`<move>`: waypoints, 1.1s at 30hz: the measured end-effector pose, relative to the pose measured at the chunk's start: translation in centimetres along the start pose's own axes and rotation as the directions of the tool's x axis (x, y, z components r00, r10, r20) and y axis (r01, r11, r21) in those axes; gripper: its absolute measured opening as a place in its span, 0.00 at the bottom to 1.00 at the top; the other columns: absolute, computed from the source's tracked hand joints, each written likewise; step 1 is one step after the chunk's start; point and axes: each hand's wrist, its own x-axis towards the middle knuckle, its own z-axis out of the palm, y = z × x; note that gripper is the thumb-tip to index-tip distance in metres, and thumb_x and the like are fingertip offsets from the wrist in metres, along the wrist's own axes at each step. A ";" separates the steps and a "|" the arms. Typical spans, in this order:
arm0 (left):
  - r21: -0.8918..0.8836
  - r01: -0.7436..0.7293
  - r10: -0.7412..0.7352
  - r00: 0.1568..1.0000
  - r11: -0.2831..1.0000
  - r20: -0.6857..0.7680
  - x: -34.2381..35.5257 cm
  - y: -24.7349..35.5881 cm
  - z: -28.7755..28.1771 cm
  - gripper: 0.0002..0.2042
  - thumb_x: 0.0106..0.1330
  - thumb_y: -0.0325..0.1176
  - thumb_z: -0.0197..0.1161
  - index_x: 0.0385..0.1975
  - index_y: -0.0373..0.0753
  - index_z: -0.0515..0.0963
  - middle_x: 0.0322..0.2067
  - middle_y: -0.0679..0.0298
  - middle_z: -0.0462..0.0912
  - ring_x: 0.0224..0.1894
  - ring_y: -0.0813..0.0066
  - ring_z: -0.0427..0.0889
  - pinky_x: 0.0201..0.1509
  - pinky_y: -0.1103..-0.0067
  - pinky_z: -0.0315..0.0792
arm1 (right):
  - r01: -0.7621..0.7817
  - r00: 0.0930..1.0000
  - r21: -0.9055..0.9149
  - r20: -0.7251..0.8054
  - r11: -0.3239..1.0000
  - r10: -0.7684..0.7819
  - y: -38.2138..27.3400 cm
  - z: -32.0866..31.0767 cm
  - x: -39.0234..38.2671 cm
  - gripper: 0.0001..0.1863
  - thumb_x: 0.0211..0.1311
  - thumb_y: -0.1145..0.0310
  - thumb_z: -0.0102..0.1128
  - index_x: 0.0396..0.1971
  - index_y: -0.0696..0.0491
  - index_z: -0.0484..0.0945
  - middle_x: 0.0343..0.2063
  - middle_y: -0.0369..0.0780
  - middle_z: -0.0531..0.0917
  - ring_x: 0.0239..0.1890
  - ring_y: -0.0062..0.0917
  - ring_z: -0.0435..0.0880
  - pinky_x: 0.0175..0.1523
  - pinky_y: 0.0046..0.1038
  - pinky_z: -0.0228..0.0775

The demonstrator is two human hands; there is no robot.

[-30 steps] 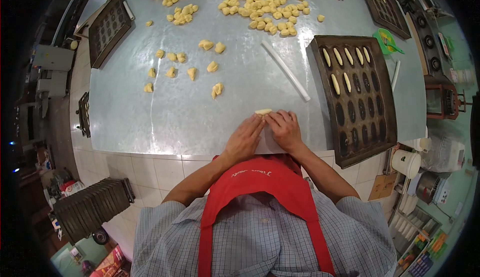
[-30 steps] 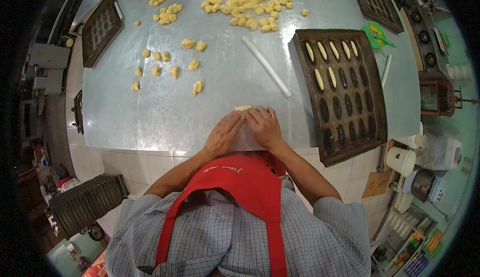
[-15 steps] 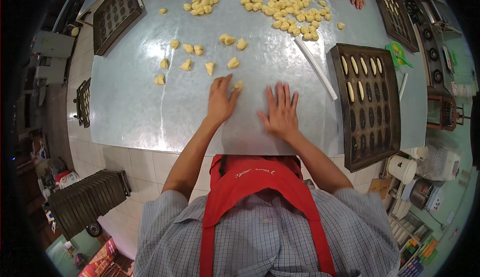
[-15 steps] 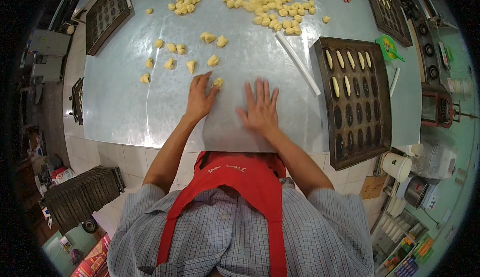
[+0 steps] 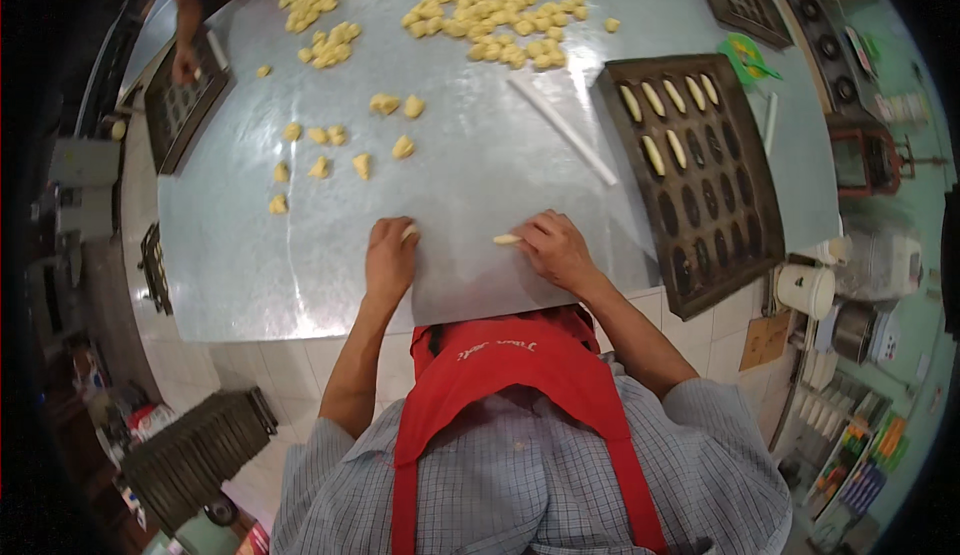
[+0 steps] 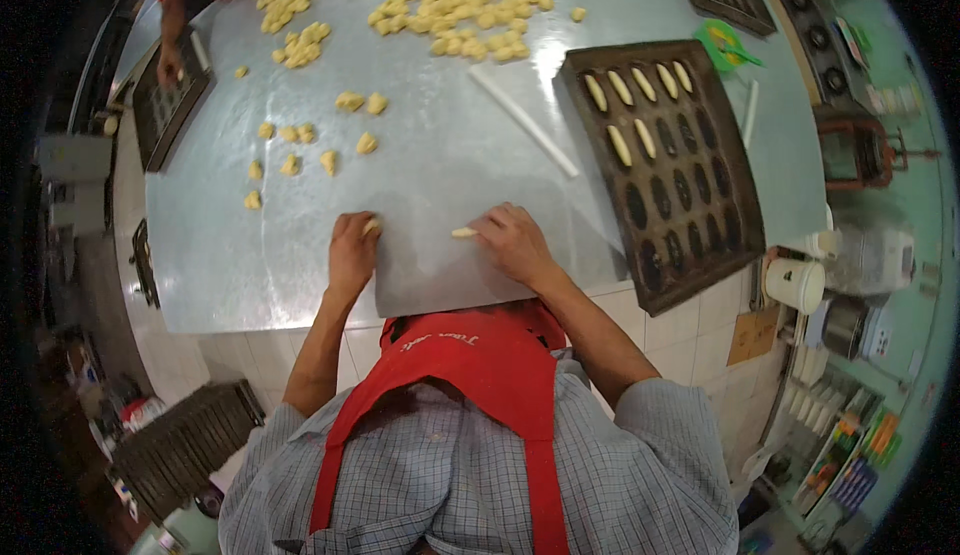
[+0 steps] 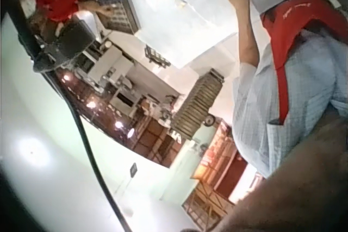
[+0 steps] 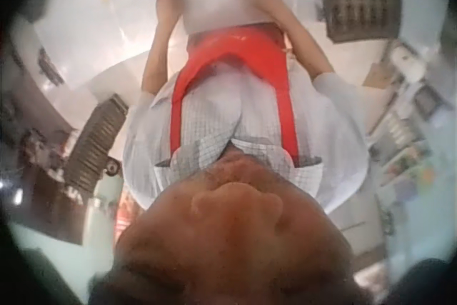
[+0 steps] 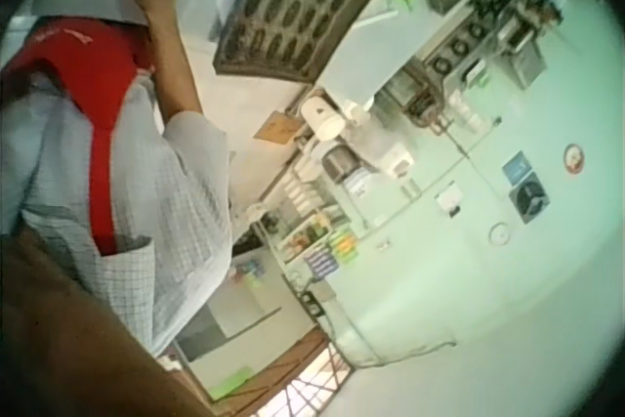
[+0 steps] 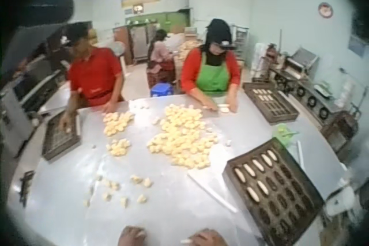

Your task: The person shapes dough pieces on a table by flattening and rolling them by hand, then places the formed dough rolls into a baking tray.

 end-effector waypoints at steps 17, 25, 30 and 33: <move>-0.617 0.597 -0.556 0.778 0.513 0.290 0.0 6.3 5.3 0.17 0.76 0.29 0.68 0.61 0.30 0.80 0.48 0.58 0.88 0.44 0.71 0.87 0.54 0.74 0.82 | -0.761 0.560 -0.373 -0.791 0.531 0.246 18.9 -17.2 1.0 0.13 0.69 0.65 0.70 0.47 0.56 0.89 0.46 0.51 0.88 0.48 0.50 0.87 0.55 0.51 0.79; 0.073 0.015 -0.017 1.000 0.997 0.017 2.6 9.9 7.9 0.20 0.72 0.31 0.71 0.62 0.36 0.82 0.58 0.50 0.88 0.62 0.53 0.85 0.64 0.58 0.80 | -0.185 0.934 -0.085 -0.325 0.979 0.148 0.8 -1.5 8.6 0.19 0.64 0.68 0.73 0.54 0.53 0.85 0.49 0.46 0.88 0.52 0.46 0.84 0.59 0.49 0.74; 0.244 -0.196 0.162 0.975 0.950 0.152 0.5 11.4 5.3 0.30 0.77 0.40 0.64 0.77 0.39 0.74 0.82 0.38 0.60 0.84 0.36 0.59 0.86 0.47 0.53 | -0.227 0.944 -0.112 -0.270 0.967 0.190 1.7 0.7 3.3 0.18 0.67 0.69 0.70 0.56 0.53 0.85 0.51 0.45 0.87 0.55 0.45 0.83 0.60 0.48 0.74; 0.184 -0.156 0.127 0.979 0.970 0.156 2.7 10.1 4.0 0.35 0.78 0.41 0.62 0.83 0.41 0.65 0.85 0.36 0.49 0.87 0.33 0.48 0.89 0.48 0.44 | 0.066 0.954 -0.171 -0.276 0.983 -0.112 0.7 0.1 2.5 0.18 0.66 0.68 0.70 0.55 0.55 0.85 0.50 0.44 0.86 0.53 0.44 0.83 0.59 0.47 0.75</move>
